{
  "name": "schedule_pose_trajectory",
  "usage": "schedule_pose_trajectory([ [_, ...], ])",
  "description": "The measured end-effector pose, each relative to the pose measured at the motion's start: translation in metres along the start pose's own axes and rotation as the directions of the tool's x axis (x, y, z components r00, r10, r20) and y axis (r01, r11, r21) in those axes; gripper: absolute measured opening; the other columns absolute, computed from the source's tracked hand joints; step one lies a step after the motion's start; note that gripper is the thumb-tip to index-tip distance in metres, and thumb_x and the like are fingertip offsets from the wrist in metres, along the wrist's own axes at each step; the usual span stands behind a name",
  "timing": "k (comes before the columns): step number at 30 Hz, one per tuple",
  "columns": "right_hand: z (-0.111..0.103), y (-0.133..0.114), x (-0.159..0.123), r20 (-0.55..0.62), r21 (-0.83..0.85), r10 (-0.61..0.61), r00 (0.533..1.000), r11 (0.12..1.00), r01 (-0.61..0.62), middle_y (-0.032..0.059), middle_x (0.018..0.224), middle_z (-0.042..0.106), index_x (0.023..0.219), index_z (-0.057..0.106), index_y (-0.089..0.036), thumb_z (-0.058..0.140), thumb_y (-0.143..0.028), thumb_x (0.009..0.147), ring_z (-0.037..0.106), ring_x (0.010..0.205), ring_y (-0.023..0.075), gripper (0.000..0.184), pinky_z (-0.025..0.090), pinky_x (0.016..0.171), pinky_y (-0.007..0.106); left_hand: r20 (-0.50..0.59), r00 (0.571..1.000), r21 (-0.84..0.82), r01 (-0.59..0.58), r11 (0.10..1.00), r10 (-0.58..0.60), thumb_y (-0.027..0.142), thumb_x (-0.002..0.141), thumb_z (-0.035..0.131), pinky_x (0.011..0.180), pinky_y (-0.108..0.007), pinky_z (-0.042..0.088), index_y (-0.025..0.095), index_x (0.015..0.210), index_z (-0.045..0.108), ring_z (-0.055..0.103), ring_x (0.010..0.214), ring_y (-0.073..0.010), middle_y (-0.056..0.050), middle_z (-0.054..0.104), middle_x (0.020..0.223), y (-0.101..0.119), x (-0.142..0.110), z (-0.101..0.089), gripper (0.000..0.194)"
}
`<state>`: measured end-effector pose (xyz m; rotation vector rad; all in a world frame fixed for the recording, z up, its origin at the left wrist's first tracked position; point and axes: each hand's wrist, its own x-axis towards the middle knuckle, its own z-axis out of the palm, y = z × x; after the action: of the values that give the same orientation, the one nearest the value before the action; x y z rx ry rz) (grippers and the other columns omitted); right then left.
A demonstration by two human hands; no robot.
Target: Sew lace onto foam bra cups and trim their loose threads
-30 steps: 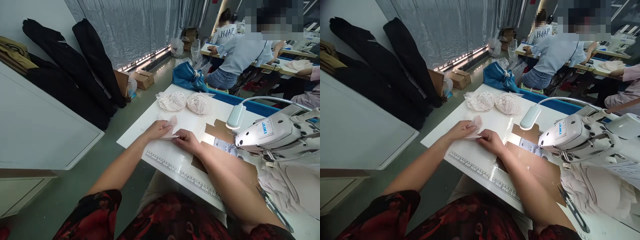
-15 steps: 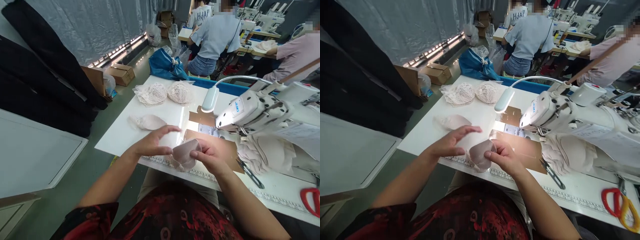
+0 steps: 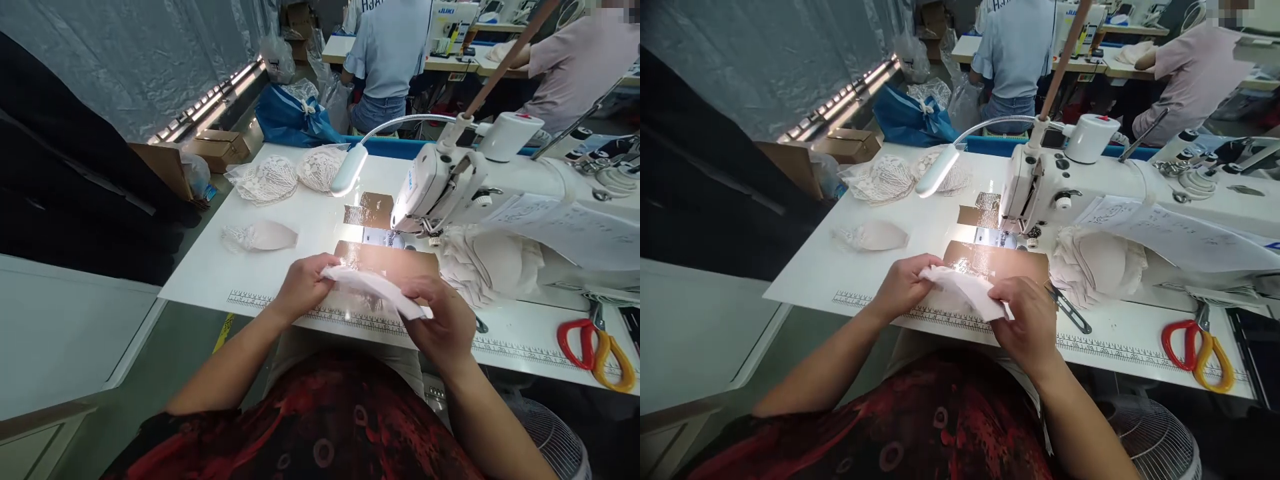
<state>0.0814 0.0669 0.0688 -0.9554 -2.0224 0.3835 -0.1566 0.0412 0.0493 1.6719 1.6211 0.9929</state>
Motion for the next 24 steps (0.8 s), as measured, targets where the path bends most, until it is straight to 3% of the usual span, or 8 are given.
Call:
schedule_pose_trajectory([
  [2, -0.002, 0.002, -0.005, -0.081, -0.018, 0.109, 0.991, 0.994, -0.11, 0.0029, 0.08, 0.069, 0.084, 0.058, -0.027, 0.061, -0.027, 0.085, 0.065, 0.076, 0.0211, 0.003, 0.05, 0.072, 0.034, 0.039, 0.998, -0.04, 0.054, 0.998, -0.053, 0.04, 0.088, 0.058, 0.062, -0.025, 0.041, 0.015, 0.082, 0.069, 0.058, 0.067, -0.0158, -0.003, 0.066, 0.073, -0.001, -0.006, 0.0, 0.028],
  [4, -0.001, 0.006, -0.006, -0.007, 0.056, 0.283, 0.959, 0.958, -0.282, 0.0031, 0.079, 0.068, 0.083, 0.059, -0.025, 0.063, -0.033, 0.085, 0.063, 0.072, 0.0198, 0.009, 0.049, 0.068, 0.033, 0.322, 0.946, -0.282, 0.14, 0.949, -0.044, 0.053, 0.09, 0.053, 0.06, -0.026, 0.044, 0.013, 0.079, 0.069, 0.06, 0.065, -0.0174, -0.005, 0.064, 0.068, 0.004, -0.015, 0.0, 0.045],
  [7, 0.004, 0.014, -0.007, 0.425, 0.376, 0.349, 0.835, 0.771, -0.514, 0.0026, 0.082, 0.067, 0.088, 0.064, -0.021, 0.064, -0.039, 0.084, 0.061, 0.071, 0.0174, 0.018, 0.048, 0.064, 0.028, 0.67, 0.702, -0.604, 0.325, 0.728, 0.242, 0.062, 0.085, 0.056, 0.072, -0.032, 0.052, 0.016, 0.122, 0.062, 0.069, 0.082, -0.024, -0.013, 0.07, 0.094, 0.02, -0.029, 0.002, 0.06],
  [9, 0.008, 0.018, -0.01, 0.655, 0.532, 0.224, 0.721, 0.541, -0.651, 0.0029, 0.088, 0.069, 0.094, 0.066, -0.02, 0.066, -0.038, 0.084, 0.063, 0.077, 0.0171, 0.021, 0.049, 0.065, 0.027, 0.697, 0.635, -0.653, 0.372, 0.66, 0.332, 0.058, 0.082, 0.064, 0.081, -0.035, 0.054, 0.028, 0.149, 0.033, 0.069, 0.095, -0.0249, -0.015, 0.063, 0.121, 0.031, -0.035, 0.003, 0.08],
  [11, 0.011, 0.019, -0.014, 0.754, 0.566, 0.144, 0.641, 0.351, -0.746, 0.0029, 0.091, 0.07, 0.097, 0.067, -0.02, 0.07, -0.036, 0.081, 0.063, 0.079, 0.0169, 0.023, 0.05, 0.067, 0.026, 0.655, 0.703, -0.637, 0.315, 0.703, 0.278, 0.049, 0.082, 0.069, 0.078, -0.031, 0.054, 0.036, 0.153, 0.018, 0.068, 0.093, -0.0207, -0.013, 0.055, 0.132, 0.036, -0.036, 0.004, 0.088],
  [15, 0.015, 0.014, -0.02, 0.815, 0.544, 0.104, 0.57, 0.202, -0.815, 0.0021, 0.087, 0.07, 0.094, 0.068, -0.019, 0.076, -0.033, 0.075, 0.064, 0.076, 0.0167, 0.024, 0.051, 0.068, 0.028, 0.302, 0.946, -0.397, 0.01, 0.918, 0.121, 0.04, 0.075, 0.077, 0.076, -0.028, 0.052, 0.029, 0.145, 0.039, 0.06, 0.093, -0.0182, -0.011, 0.056, 0.127, 0.029, -0.026, 0.011, 0.081],
  [21, 0.023, 0.012, -0.021, 0.574, 0.684, 0.368, 0.731, 0.275, -0.676, -0.0019, 0.084, 0.066, 0.121, 0.056, -0.03, 0.083, -0.03, 0.069, 0.061, 0.071, 0.0143, 0.058, 0.05, 0.066, 0.026, 0.378, 0.926, -0.456, 0.194, 0.869, -0.008, 0.048, 0.09, 0.055, 0.056, -0.021, 0.04, 0.012, 0.084, 0.059, 0.047, 0.063, -0.01, 0.0, 0.051, 0.073, 0.019, -0.018, 0.032, 0.036],
  [24, 0.021, 0.022, -0.022, 0.52, 0.653, 0.347, 0.781, 0.428, -0.625, -0.0009, 0.076, 0.062, 0.107, 0.065, -0.027, 0.07, -0.041, 0.082, 0.057, 0.067, 0.0149, 0.03, 0.047, 0.063, 0.026, 0.203, 0.978, -0.463, 0.136, 0.876, -0.045, 0.047, 0.094, 0.049, 0.052, -0.02, 0.033, 0.014, 0.074, 0.051, 0.038, 0.058, -0.0079, 0.003, 0.042, 0.067, 0.019, -0.021, 0.039, 0.038],
])
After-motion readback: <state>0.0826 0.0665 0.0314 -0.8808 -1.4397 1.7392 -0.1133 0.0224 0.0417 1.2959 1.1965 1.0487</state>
